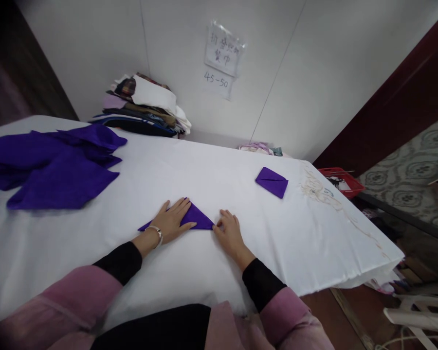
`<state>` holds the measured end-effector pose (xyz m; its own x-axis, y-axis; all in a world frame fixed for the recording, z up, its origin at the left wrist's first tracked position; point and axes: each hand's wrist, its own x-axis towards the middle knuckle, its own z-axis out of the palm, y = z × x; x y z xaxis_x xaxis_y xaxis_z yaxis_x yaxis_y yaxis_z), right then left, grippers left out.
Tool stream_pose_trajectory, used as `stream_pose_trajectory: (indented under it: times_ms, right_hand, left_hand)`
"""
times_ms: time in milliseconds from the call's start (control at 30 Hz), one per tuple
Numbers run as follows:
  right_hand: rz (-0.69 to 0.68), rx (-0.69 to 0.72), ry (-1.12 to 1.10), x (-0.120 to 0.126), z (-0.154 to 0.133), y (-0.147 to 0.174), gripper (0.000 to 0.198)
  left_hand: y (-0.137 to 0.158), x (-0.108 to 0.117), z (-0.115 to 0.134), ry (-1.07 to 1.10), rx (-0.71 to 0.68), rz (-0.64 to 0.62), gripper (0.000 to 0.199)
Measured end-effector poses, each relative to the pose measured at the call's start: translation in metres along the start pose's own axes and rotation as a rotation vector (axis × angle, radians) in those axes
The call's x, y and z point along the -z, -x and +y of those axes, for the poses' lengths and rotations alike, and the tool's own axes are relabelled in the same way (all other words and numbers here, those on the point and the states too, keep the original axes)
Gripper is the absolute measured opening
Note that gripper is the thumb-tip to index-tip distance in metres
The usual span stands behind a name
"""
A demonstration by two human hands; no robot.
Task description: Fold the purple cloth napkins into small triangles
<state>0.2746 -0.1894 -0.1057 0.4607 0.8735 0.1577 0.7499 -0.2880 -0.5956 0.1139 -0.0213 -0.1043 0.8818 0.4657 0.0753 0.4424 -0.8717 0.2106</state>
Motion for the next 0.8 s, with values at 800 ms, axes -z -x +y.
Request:
stream_pose_trajectory:
  times_ms: [800]
  right_hand:
    - [-0.363, 0.485, 0.140, -0.019, -0.104, -0.055, 0.078]
  left_hand:
    - [0.002, 0.003, -0.005, -0.133, -0.052, -0.083, 0.056]
